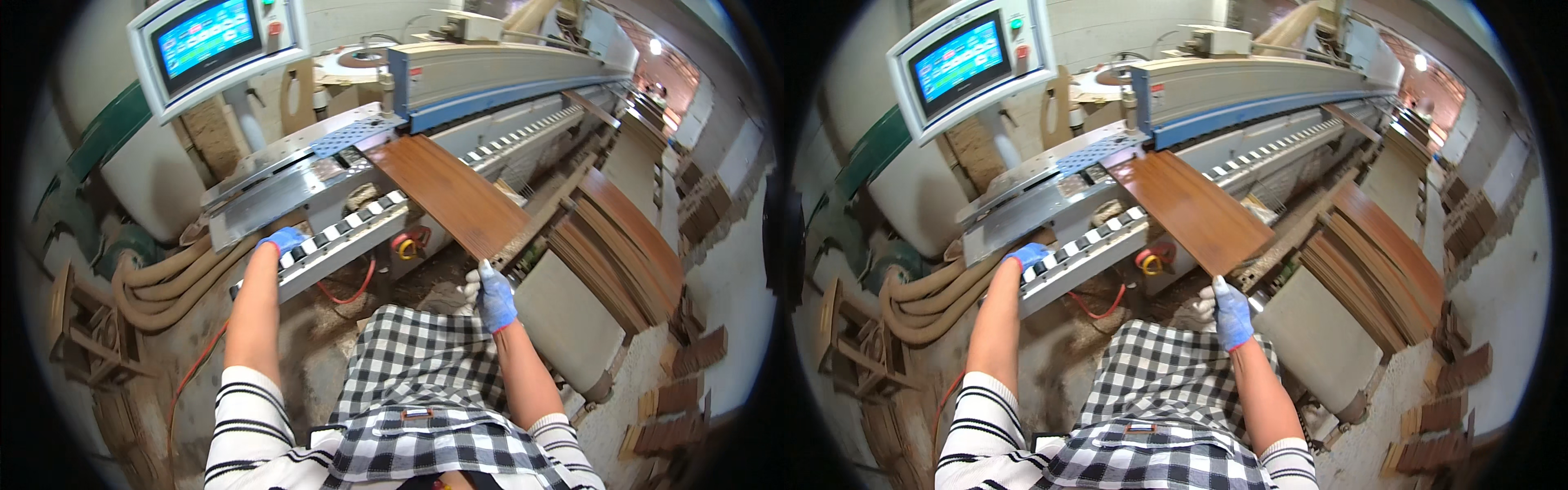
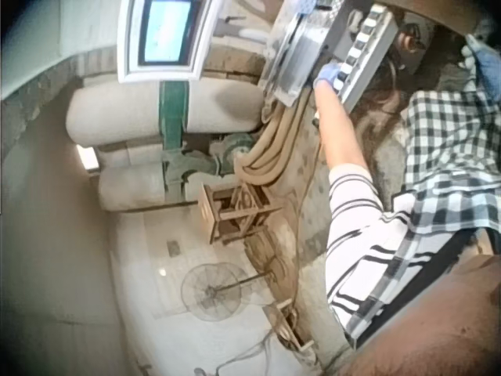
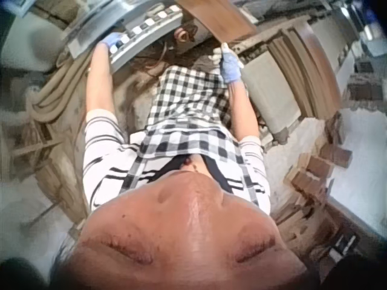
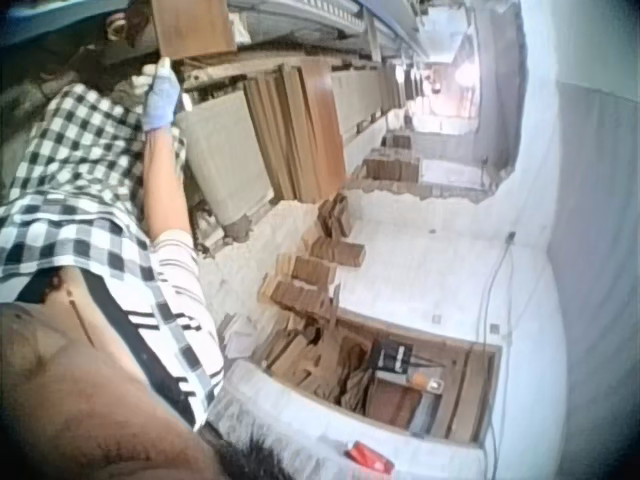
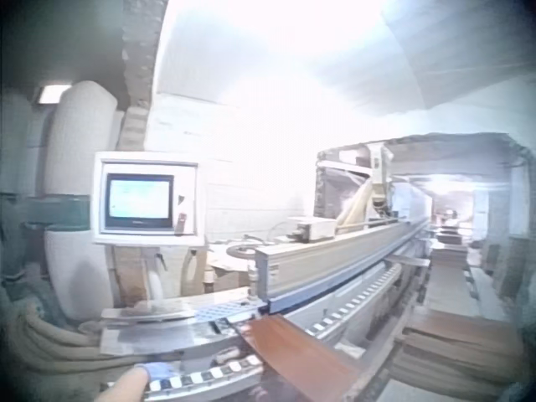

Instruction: The person repeatedly feeds wooden planks through a conveyor belt sander, guiding each piece with gloved hands and stacking the finished planks on a nearby table. The process is continuous and repetitive throughout the clip.

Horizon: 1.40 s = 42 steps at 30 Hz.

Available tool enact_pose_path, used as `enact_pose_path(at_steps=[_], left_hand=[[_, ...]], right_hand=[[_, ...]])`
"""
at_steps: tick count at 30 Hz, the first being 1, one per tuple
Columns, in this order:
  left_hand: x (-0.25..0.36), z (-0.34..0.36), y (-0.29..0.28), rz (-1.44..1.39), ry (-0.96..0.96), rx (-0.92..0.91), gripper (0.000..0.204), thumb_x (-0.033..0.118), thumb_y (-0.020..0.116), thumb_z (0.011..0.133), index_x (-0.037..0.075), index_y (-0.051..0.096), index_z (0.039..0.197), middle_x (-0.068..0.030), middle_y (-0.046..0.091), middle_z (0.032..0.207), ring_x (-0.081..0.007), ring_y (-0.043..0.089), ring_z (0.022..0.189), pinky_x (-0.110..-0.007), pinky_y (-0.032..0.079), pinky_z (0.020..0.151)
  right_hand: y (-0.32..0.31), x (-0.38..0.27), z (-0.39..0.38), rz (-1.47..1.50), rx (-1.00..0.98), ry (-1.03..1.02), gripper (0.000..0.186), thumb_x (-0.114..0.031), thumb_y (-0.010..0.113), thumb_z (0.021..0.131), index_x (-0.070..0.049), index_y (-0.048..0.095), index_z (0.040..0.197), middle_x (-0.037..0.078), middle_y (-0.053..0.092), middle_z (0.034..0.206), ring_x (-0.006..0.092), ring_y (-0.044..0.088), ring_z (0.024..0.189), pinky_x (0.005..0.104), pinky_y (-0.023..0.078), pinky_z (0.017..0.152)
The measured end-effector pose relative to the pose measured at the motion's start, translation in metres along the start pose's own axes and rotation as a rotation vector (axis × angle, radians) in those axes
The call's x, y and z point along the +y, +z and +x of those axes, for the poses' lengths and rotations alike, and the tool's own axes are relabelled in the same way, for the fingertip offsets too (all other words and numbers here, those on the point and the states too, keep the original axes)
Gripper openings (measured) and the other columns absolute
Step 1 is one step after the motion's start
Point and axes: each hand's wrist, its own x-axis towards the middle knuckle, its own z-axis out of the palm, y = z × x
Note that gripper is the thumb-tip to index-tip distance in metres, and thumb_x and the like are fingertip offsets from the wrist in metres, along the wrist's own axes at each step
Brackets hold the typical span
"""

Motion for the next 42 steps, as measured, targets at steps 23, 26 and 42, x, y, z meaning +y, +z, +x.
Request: enact_pose_path(at_steps=[23,26,42], left_hand=[[-0.163,0.058,0.000,-0.288,-0.038,0.074,0.032,0.025,0.051,0.088,0.001,0.058,0.110,-0.0060,0.059,0.101,-0.0170,0.052,0.092,-0.032,0.041,0.085],[-0.188,0.049,0.014,-0.334,-0.101,0.075,0.035,0.030,0.050,0.088,0.003,0.058,0.110,-0.0064,0.058,0.101,-0.0185,0.050,0.092,-0.034,0.040,0.085],[-0.109,0.036,0.013,-0.407,-0.165,-0.081,0.030,0.026,0.049,0.086,0.004,0.063,0.100,-0.0046,0.062,0.094,-0.0161,0.054,0.084,-0.032,0.044,0.077]], right_hand=[[-0.405,-0.211,-0.122,-1.402,1.665,-0.047,0.052,-0.046,0.045,0.086,-0.023,0.039,0.131,0.008,0.044,0.129,0.0270,0.039,0.119,0.0428,0.027,0.100],[-0.432,-0.229,-0.092,-1.570,1.523,-0.057,0.053,-0.057,0.033,0.086,-0.028,0.042,0.130,0.004,0.036,0.138,0.0277,0.030,0.127,0.0448,0.016,0.106],[-0.371,-0.173,-0.104,0.024,1.412,-0.760,0.032,-0.018,0.064,0.080,-0.004,0.049,0.104,0.018,0.055,0.090,0.0319,0.057,0.083,0.0404,0.051,0.074]])
